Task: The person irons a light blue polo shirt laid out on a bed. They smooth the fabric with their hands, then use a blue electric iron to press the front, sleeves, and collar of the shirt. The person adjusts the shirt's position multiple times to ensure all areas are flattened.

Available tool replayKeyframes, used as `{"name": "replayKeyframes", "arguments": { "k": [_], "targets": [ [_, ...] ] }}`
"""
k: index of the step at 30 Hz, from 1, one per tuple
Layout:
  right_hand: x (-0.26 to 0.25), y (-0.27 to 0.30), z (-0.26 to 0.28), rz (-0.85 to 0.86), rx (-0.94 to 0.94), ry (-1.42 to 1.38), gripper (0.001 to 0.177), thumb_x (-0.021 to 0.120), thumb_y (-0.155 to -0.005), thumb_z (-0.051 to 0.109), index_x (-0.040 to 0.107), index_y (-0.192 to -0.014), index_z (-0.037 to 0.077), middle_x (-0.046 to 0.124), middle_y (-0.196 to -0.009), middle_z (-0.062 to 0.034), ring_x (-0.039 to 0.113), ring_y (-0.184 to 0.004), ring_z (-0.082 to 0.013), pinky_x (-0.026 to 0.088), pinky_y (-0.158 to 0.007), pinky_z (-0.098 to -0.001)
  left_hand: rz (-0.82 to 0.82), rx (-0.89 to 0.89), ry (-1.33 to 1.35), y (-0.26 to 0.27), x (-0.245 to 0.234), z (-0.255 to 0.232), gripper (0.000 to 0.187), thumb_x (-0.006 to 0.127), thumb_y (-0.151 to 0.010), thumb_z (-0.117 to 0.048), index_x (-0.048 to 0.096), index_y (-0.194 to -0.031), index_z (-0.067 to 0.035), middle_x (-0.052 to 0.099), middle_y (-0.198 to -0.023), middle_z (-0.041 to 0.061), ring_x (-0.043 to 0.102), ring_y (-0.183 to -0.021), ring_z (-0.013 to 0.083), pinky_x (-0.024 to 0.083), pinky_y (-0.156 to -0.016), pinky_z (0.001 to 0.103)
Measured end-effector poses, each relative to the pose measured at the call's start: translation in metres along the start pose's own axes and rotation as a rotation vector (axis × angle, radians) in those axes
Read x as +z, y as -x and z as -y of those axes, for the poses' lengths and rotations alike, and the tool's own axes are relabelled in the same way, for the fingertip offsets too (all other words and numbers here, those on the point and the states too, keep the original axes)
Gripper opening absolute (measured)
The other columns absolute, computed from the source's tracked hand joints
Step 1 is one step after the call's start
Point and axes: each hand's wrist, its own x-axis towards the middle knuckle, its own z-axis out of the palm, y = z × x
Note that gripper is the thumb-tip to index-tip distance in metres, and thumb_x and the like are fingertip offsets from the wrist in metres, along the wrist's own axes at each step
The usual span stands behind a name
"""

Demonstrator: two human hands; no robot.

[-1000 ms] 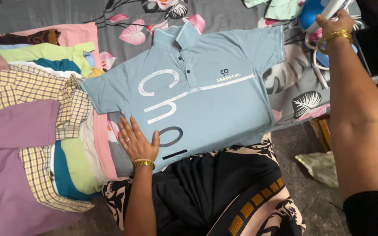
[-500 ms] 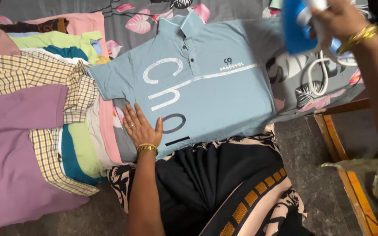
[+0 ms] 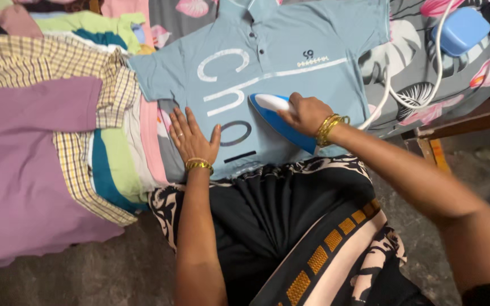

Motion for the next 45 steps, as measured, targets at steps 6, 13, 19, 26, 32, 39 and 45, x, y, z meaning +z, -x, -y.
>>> {"name": "replayKeyframes", "arguments": {
  "k": [6, 13, 19, 26, 32, 39, 45],
  "targets": [
    [-0.006, -0.013, 0.010, -0.090, -0.012, 0.057, 0.053, 0.063, -0.098, 0.054, 0.067, -0.103, 0.002, 0.071, -0.080, -0.0256, 0.069, -0.076, -0.0452, 0.056, -0.069, -0.0539, -0.054, 0.003, -0.130, 0.045, -0.003, -0.002, 0.084, 0.058, -0.098, -0.064, 0.035, -0.164, -0.017, 0.016, -0.173, 0.023, 0.005, -0.159, 0.0457, 0.002, -0.128, 0.061],
    [-0.013, -0.056, 0.045, -0.066, 0.059, 0.020, 0.053, 0.064, -0.097, 0.055, 0.071, -0.102, 0.002, 0.073, -0.085, -0.0228, 0.071, -0.081, -0.0414, 0.057, -0.075, -0.0512, 0.054, -0.082, 0.008, 0.047, -0.029, -0.011, 0.095, 0.062, -0.085, -0.074, 0.038, -0.160, -0.020, 0.011, -0.167, 0.027, -0.002, -0.154, 0.0497, -0.002, -0.120, 0.069],
    [-0.008, -0.085, 0.054, -0.068, 0.019, 0.035, 0.057, 0.066, -0.095, 0.056, 0.069, -0.107, 0.000, 0.072, -0.088, -0.0270, 0.071, -0.085, -0.0446, 0.057, -0.078, -0.0507, -0.108, 0.108, -0.002, 0.042, -0.018, -0.011, 0.067, 0.066, -0.094, -0.060, 0.059, -0.146, -0.018, 0.025, -0.165, 0.023, 0.012, -0.155, 0.0448, 0.004, -0.121, 0.068],
    [-0.009, -0.041, 0.044, 0.098, -0.017, 0.101, 0.059, 0.061, -0.098, 0.057, 0.065, -0.111, 0.000, 0.072, -0.081, -0.0275, 0.072, -0.080, -0.0450, 0.058, -0.076, -0.0516, -0.177, 0.233, 0.156, 0.030, 0.008, -0.009, 0.019, 0.065, -0.099, -0.023, 0.072, -0.117, -0.018, 0.061, -0.143, 0.003, 0.050, -0.140, 0.0275, 0.028, -0.124, 0.052],
    [-0.017, 0.000, 0.038, 0.087, -0.089, 0.131, 0.058, 0.063, -0.092, 0.058, 0.068, -0.109, 0.003, 0.073, -0.079, -0.0232, 0.072, -0.073, -0.0421, 0.058, -0.069, -0.0509, -0.187, 0.296, 0.255, 0.025, -0.004, 0.003, 0.019, 0.067, -0.092, -0.018, 0.071, -0.110, -0.012, 0.063, -0.139, 0.006, 0.053, -0.135, 0.0293, 0.035, -0.120, 0.051],
    [-0.004, -0.052, 0.061, 0.056, -0.016, 0.060, 0.059, 0.064, -0.096, 0.057, 0.071, -0.107, 0.000, 0.073, -0.079, -0.0225, 0.074, -0.075, -0.0392, 0.059, -0.073, -0.0470, -0.115, 0.286, 0.291, 0.022, -0.012, 0.001, 0.013, 0.064, -0.081, -0.009, 0.066, -0.093, -0.009, 0.063, -0.139, 0.010, 0.052, -0.135, 0.0335, 0.035, -0.121, 0.053],
    [0.008, -0.079, 0.078, 0.024, -0.056, 0.087, 0.060, 0.063, -0.097, 0.059, 0.071, -0.106, 0.000, 0.072, -0.079, -0.0241, 0.073, -0.077, -0.0415, 0.059, -0.074, -0.0480, -0.140, 0.337, 0.338, 0.024, -0.009, 0.007, 0.021, 0.063, -0.084, -0.008, 0.069, -0.104, -0.007, 0.061, -0.138, 0.013, 0.052, -0.133, 0.0360, 0.034, -0.119, 0.054]
  ]
}}
